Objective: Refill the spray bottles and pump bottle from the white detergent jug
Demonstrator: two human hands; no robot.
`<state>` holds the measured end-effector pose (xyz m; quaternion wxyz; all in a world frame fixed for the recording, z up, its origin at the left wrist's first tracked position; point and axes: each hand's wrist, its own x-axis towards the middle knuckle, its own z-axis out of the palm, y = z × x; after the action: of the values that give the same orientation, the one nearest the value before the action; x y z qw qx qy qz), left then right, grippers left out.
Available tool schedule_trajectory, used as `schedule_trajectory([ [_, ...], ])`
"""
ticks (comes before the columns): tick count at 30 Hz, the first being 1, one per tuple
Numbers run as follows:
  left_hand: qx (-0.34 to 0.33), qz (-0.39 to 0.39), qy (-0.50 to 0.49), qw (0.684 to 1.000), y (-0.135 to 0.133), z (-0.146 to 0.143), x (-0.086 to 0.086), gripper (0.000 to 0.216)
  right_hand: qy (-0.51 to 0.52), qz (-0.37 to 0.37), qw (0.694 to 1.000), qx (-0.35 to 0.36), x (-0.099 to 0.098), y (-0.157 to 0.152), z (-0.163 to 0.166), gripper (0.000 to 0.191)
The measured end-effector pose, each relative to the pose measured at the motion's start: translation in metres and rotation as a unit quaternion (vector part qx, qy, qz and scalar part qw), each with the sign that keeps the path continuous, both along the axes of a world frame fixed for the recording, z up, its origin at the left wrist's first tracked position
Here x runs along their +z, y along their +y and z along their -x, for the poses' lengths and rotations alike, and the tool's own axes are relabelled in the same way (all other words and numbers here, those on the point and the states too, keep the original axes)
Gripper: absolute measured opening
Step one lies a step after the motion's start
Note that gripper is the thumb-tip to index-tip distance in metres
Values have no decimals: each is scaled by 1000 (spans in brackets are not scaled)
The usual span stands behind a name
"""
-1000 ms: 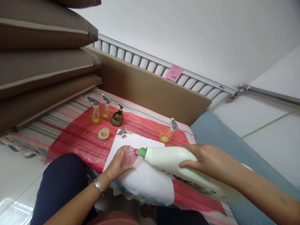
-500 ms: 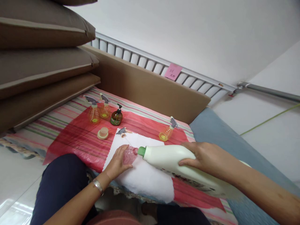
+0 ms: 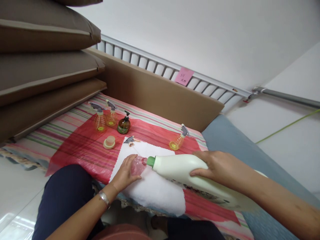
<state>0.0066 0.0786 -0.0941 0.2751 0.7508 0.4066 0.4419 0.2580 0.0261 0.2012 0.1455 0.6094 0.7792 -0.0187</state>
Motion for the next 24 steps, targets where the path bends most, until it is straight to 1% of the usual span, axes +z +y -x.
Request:
schedule_trajectory([
  [5,-6,5,14,1000,0,1,2,86,-5,-9,1000,0,1,0,0,36],
  [9,-10,8,21,1000,-1,0,4,87,-5,-3,1000,4,2,-1,2,34],
  [24,-3,-3,8,1000,-1,0,1,85,-6,-3,1000,5,3,-2,2,34],
])
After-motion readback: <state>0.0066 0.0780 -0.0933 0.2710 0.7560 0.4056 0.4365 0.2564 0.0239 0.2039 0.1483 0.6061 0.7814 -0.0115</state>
